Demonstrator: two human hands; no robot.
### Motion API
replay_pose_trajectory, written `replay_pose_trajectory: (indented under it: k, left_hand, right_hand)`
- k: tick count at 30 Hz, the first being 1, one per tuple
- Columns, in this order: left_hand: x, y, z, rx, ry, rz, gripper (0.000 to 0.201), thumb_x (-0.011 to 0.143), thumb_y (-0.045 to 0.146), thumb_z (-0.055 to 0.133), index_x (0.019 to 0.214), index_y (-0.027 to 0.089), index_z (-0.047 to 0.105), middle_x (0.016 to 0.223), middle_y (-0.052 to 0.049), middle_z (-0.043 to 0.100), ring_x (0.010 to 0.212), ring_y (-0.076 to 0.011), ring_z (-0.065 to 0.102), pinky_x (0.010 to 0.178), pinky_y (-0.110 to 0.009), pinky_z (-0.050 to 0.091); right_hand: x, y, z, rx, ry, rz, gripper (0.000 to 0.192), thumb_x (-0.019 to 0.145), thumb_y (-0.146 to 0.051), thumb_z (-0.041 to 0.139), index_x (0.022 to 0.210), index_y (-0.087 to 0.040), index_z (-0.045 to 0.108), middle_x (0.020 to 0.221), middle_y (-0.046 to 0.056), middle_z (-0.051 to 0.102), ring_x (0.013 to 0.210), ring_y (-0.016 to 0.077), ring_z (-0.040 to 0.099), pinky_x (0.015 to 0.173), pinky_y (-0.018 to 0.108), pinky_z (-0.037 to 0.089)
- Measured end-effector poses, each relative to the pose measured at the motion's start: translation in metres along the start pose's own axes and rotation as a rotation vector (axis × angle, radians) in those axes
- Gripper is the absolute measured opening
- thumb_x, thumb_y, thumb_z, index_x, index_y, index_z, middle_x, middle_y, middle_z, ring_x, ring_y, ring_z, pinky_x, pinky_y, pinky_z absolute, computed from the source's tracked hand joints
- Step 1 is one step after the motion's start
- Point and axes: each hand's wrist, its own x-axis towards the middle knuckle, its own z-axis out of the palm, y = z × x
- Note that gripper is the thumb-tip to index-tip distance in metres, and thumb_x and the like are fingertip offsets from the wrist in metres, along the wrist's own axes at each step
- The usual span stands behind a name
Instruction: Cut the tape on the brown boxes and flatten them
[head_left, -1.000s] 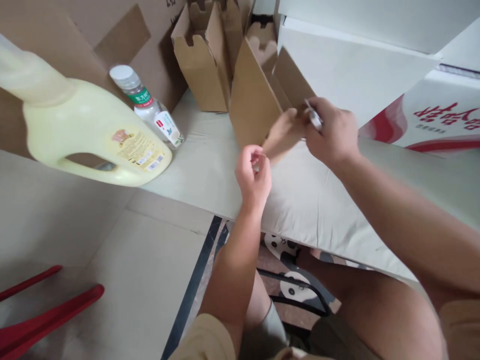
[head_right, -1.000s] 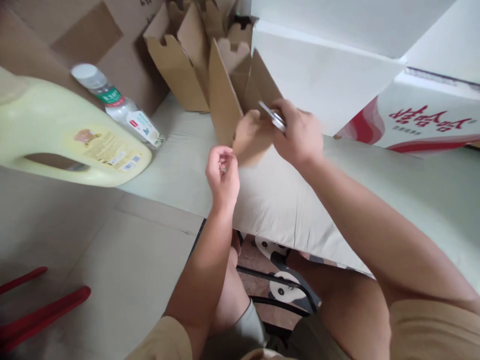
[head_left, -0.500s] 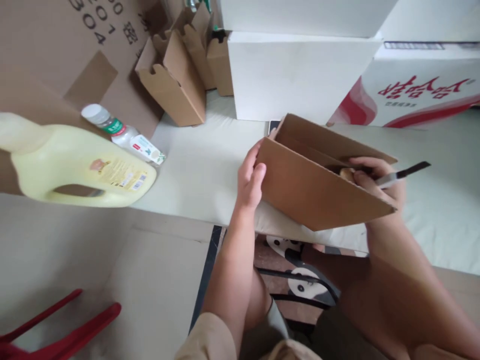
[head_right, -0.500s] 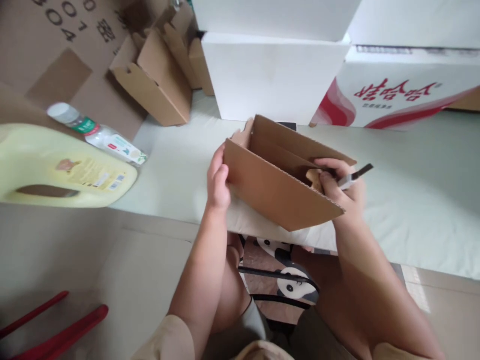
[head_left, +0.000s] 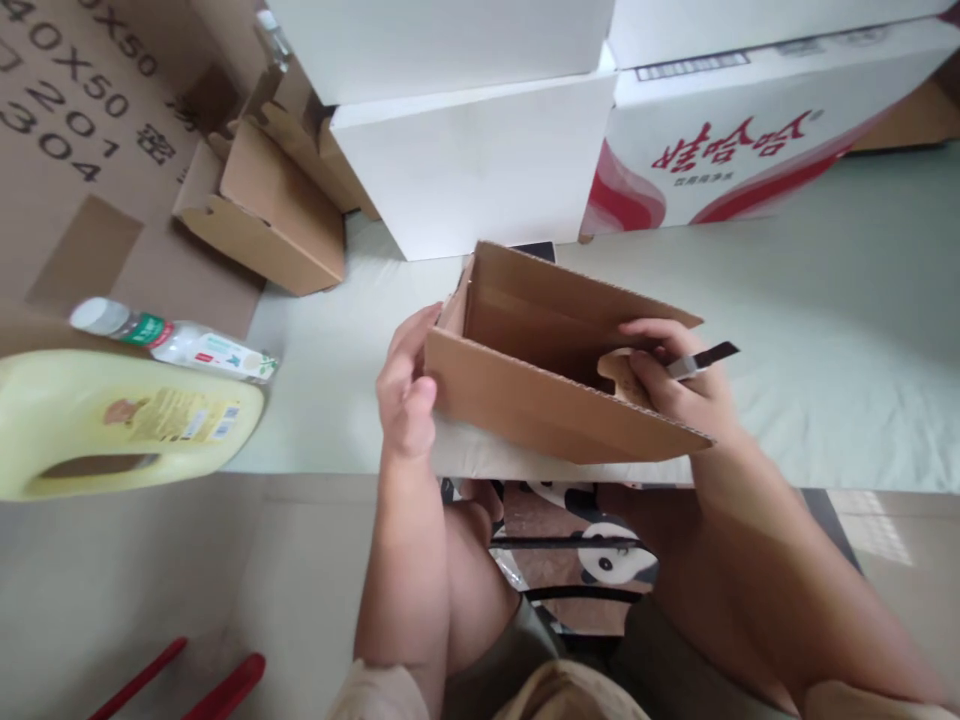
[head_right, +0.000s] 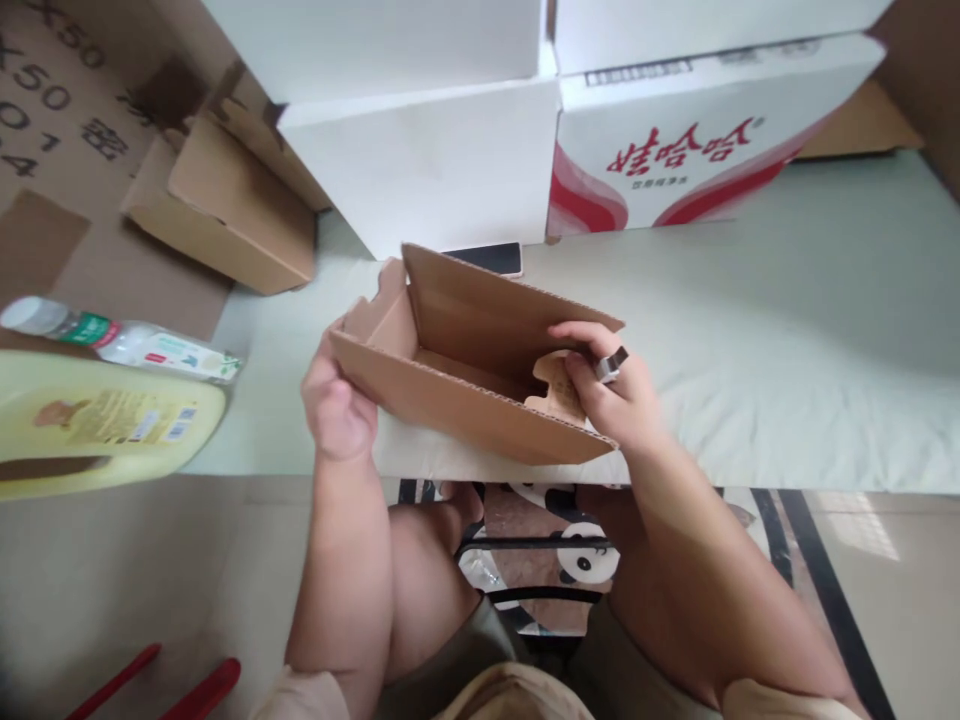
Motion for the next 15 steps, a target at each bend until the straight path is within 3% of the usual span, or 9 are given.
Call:
replay_pose_trajectory:
  k: [3,7,11,15]
  left_hand:
    - [0.005,0.012,0.006,-0.003,0.047,0.056,0.056,0.095,0.069,0.048,0.127,0.031,0.073,0.132,-0.004,0.074,0.134,-0.0319,0.066,0.122,-0.052,0.048]
    - [0.007,0.012,0.012,0.070,0.057,0.079,0.044,0.098,0.059,0.049,0.093,0.028,0.079,0.101,-0.002,0.081,0.117,-0.0288,0.073,0.118,-0.055,0.052]
    - [0.001,-0.006,0.018,0.186,0.186,-0.061,0.052,0.100,0.060,0.041,0.078,0.024,0.072,0.085,-0.006,0.076,0.111,-0.0283,0.075,0.109,-0.054,0.058]
    - [-0.003,-0.018,0.020,0.126,0.222,-0.193,0.050,0.098,0.062,0.047,0.080,0.022,0.071,0.090,-0.007,0.077,0.116,-0.0283,0.075,0.107,-0.050,0.058]
  right_hand:
    - [-0.002,-0.001,0.002,-0.070,-0.022,-0.022,0.018,0.094,-0.029,0.063,0.110,-0.033,0.072,0.090,0.000,0.075,0.075,0.0183,0.072,0.065,0.035,0.062]
    - [-0.004,-0.004,0.010,-0.097,-0.044,-0.092,0.026,0.098,-0.024,0.054,0.111,-0.036,0.072,0.100,0.000,0.079,0.094,0.0205,0.076,0.083,0.041,0.064]
    - [-0.005,-0.007,0.020,-0.092,-0.081,-0.196,0.029,0.101,-0.023,0.049,0.110,-0.037,0.073,0.108,0.000,0.081,0.104,0.0217,0.076,0.096,0.046,0.063]
    - [-0.010,-0.002,0.030,-0.056,-0.032,-0.281,0.029,0.105,-0.023,0.047,0.114,-0.038,0.070,0.121,0.003,0.077,0.123,0.0234,0.071,0.104,0.049,0.061]
